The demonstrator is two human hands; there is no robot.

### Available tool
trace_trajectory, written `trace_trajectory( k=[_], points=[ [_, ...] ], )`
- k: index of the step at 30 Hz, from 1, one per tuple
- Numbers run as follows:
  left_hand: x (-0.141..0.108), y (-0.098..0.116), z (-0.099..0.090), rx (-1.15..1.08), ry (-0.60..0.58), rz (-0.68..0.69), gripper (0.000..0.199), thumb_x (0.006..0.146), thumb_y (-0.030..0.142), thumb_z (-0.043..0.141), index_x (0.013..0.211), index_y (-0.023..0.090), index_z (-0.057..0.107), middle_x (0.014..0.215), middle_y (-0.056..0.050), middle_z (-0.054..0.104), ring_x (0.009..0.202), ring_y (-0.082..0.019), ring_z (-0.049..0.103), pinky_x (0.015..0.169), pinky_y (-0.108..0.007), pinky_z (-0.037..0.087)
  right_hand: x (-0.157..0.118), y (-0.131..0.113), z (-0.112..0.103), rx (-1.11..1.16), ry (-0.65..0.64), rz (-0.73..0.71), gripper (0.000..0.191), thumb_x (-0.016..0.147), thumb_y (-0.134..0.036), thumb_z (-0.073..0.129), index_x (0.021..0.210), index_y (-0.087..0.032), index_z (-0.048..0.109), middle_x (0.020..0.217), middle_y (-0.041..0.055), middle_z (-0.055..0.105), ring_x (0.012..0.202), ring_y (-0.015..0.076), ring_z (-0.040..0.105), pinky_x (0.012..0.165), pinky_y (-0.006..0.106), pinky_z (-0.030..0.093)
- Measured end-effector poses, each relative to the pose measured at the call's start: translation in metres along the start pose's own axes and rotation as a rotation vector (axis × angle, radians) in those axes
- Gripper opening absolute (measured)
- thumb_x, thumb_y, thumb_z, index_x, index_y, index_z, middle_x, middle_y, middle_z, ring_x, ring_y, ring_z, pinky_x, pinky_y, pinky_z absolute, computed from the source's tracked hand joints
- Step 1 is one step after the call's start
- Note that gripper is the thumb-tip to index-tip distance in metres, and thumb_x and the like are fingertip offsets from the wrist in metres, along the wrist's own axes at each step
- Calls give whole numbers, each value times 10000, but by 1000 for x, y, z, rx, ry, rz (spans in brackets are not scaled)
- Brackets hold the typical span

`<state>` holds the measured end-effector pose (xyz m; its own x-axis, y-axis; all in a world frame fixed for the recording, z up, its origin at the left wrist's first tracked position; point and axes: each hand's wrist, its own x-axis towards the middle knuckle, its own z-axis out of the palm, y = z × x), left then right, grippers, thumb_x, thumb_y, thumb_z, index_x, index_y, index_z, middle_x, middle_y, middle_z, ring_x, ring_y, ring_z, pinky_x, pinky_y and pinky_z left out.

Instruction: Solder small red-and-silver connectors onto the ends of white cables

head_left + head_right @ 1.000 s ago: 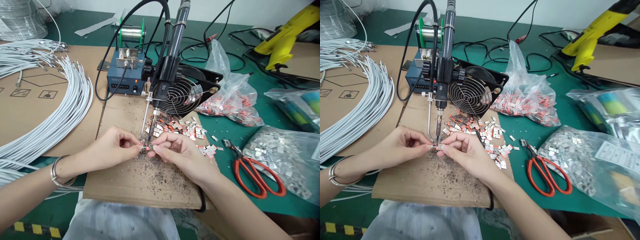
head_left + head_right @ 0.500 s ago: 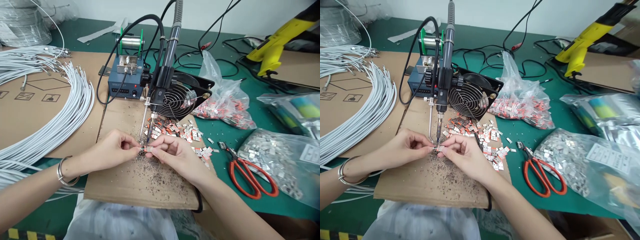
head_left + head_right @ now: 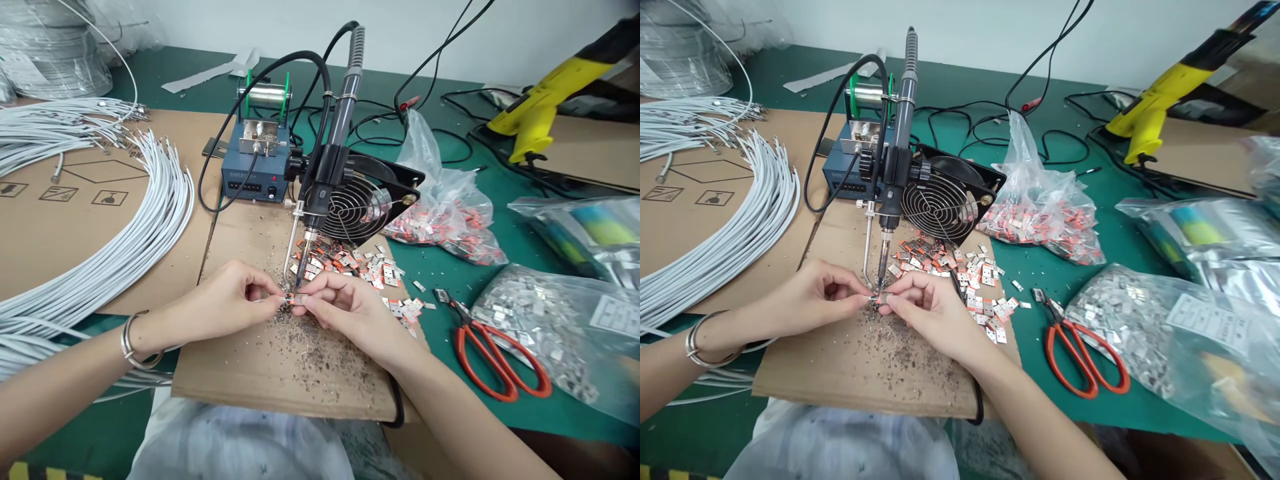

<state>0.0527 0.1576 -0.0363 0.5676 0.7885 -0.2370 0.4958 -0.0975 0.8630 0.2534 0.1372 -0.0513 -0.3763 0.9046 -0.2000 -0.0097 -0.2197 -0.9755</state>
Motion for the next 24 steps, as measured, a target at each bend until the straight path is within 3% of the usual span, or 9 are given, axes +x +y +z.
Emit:
trace_trajectory(
  k=[7,24],
  points=[
    [-1,2,0,-5,10,-21,240,808,310,521,851,160,704,585,4,536,500,-87,319,436,-212,222,-1,-3,1,26,-9,30,195,753,-324,692,776,-158,593,707,52,690,476,78,504,442,200,340],
    [-3,5,0,-29,29,-15,225,791,289,538,834,142,703,527,22,456,476,-76,309,418,-190,222,-3,-4,0,30,-23,37,223,750,-358,694,782,-163,590,705,55,682,492,95,504,445,219,322]
  ],
)
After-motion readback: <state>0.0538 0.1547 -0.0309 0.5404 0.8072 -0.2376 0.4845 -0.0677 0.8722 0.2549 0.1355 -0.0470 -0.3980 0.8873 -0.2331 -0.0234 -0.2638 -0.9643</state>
